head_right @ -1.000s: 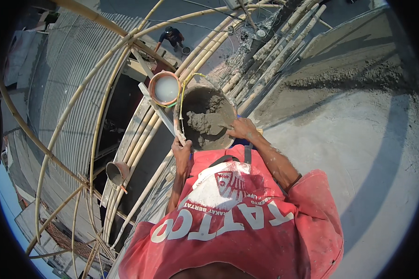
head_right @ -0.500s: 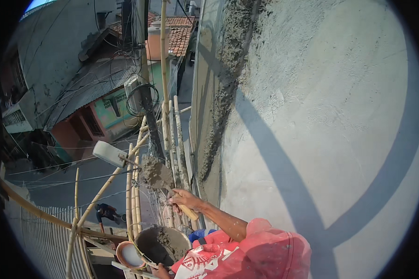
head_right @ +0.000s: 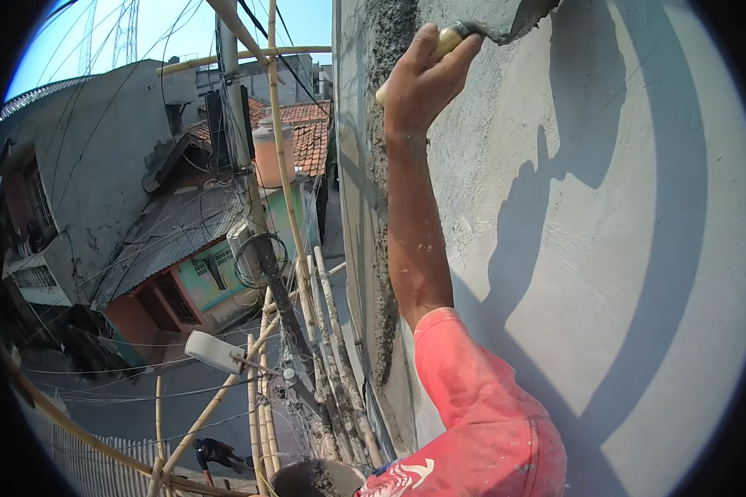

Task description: The person scoops wet cement from a bucket with a trowel and applies it to a vertical wall surface. The person repeatedly smooths the applied cement on the wall using the trowel. The person continues this process throughout the clip.

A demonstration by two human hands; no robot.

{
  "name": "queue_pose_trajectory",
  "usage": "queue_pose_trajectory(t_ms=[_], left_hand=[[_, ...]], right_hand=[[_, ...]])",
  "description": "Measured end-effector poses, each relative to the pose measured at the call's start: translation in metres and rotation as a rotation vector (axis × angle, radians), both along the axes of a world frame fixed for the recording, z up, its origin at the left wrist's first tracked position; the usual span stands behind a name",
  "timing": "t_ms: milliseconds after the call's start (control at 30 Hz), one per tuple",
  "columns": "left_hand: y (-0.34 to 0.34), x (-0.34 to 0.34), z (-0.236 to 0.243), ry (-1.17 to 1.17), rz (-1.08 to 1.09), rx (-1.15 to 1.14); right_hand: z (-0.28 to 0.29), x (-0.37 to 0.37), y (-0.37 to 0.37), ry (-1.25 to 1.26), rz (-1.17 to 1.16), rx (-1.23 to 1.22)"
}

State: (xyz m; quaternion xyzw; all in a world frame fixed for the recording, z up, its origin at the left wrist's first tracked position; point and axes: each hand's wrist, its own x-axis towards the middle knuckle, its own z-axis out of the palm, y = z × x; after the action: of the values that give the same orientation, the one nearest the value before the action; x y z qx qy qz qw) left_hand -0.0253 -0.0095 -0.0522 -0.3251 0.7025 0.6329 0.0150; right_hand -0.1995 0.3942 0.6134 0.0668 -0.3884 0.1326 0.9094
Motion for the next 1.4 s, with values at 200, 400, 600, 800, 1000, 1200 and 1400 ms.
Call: queue_pose_trajectory(t_ms=[200, 400, 600, 800, 1000, 1200, 1400], left_hand=[[-0.003, 0.0, 0.0, -0.019, 0.047, -0.005], [-0.009, 0.004, -0.001, 0.002, 0.033, -0.02], [-0.022, 0.031, -0.005, -0.02, 0.078, -0.038], [-0.008, 0.068, 0.02, -0.032, 0.186, -0.001], [0.004, 0.057, 0.056, -0.04, 0.099, 0.032], [0.004, 0.082, 0.054, -0.065, 0.03, -0.063], [0.009, 0.092, 0.057, -0.095, 0.051, 0.053]], right_hand=[[0.033, -0.03, 0.028, 0.208, -0.477, -0.007], [-0.109, -0.127, 0.098, -0.72, -0.404, -0.452], [-0.547, -0.009, -0.119, -1.456, 0.344, -0.433], [-0.621, 0.096, -0.141, -2.033, 0.899, -0.599], [-0.603, 0.082, -0.126, -2.822, 0.381, 0.847], [-0.658, 0.101, -0.21, -2.512, 0.258, 1.499], [-0.665, 0.134, -0.243, -2.7, 0.554, 1.615]])
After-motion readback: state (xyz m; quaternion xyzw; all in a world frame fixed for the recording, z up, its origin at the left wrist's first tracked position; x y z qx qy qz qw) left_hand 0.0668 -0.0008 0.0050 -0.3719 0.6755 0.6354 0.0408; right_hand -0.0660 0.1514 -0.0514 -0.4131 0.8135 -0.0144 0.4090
